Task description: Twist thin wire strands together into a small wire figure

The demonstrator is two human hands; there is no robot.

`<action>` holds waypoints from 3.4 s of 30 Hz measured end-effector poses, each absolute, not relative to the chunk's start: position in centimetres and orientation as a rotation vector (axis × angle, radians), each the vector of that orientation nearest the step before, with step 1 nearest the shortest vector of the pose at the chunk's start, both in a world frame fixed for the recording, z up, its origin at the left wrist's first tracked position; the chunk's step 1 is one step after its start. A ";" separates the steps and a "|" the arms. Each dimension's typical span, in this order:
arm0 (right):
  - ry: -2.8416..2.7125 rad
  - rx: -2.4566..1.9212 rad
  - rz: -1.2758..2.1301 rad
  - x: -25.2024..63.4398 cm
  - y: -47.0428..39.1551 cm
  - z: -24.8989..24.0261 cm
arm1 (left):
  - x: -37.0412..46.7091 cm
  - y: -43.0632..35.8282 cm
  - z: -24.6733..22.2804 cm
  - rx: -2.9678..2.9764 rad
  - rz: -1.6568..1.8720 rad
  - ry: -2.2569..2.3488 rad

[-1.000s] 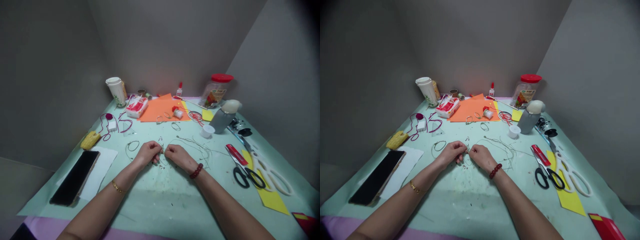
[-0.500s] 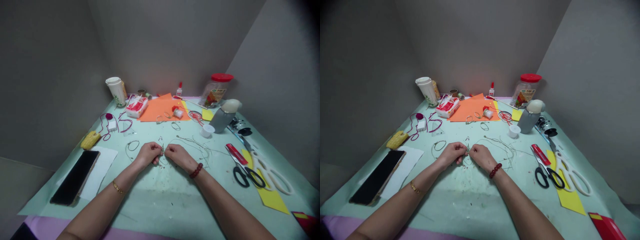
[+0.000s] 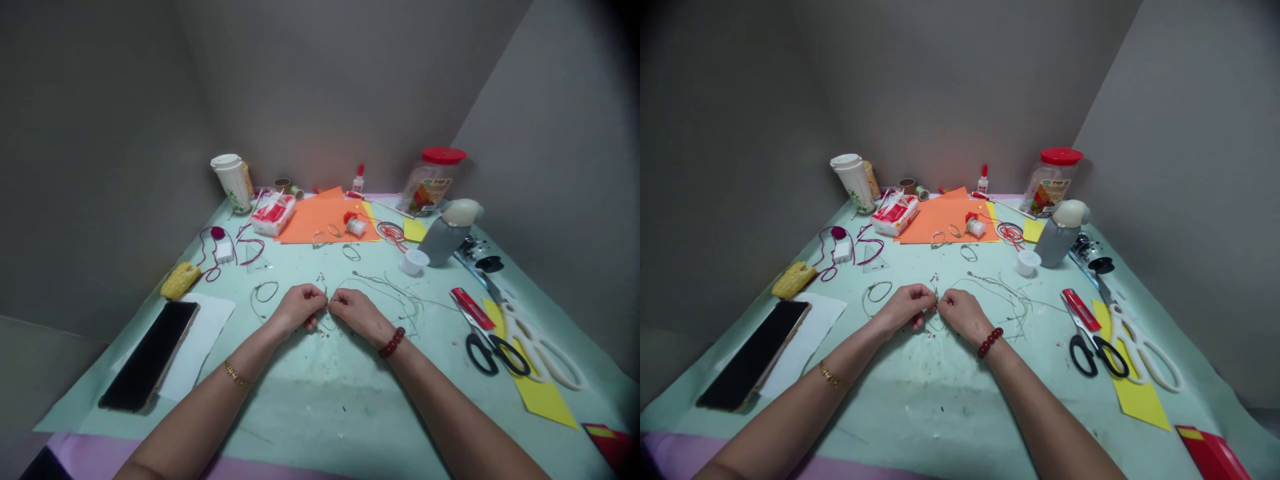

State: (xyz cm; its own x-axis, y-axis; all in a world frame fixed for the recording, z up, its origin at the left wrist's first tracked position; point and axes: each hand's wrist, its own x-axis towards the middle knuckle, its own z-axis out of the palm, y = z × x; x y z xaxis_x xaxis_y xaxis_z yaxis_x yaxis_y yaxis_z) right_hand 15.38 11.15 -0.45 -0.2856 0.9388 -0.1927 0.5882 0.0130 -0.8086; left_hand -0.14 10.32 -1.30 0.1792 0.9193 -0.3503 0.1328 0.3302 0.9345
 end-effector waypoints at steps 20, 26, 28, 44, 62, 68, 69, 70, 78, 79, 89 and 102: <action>-1.337 -1.509 1.583 14.6 10.7 0.2 | 0.0 10.1 -2.4 1.195 0.741 1.338; -1.414 -1.542 1.454 14.4 11.0 -0.5 | 0.0 10.2 -2.2 1.184 0.747 1.324; -1.446 -1.553 1.423 14.4 11.1 -0.6 | 0.0 10.2 -1.9 1.152 0.752 1.301; -1.574 -1.536 1.398 14.6 11.2 -1.2 | 0.0 10.1 -1.8 1.122 0.826 1.256; -1.556 -1.534 1.442 14.6 11.0 -0.7 | -0.1 10.2 -2.0 1.118 0.778 1.282; -1.606 -1.568 1.351 14.7 11.2 -1.3 | -0.6 10.3 -2.4 1.147 0.753 1.258; -1.613 -1.567 1.338 14.7 11.2 -1.3 | -0.7 10.4 -2.4 1.152 0.748 1.259; -1.616 -1.566 1.334 14.7 11.3 -1.4 | -0.7 10.4 -2.3 1.153 0.745 1.262; -1.536 -1.497 1.508 15.0 11.0 -1.1 | -0.7 10.4 -1.4 1.095 0.779 1.243; -1.519 -1.473 1.551 15.1 10.9 -0.9 | -0.6 10.4 -1.4 1.093 0.783 1.245; -1.511 -1.441 1.552 15.0 10.8 -0.6 | -0.7 10.2 -0.9 1.146 0.713 1.254; -1.471 -1.474 1.539 15.0 10.8 -0.7 | -0.9 10.3 -1.8 1.195 0.730 1.243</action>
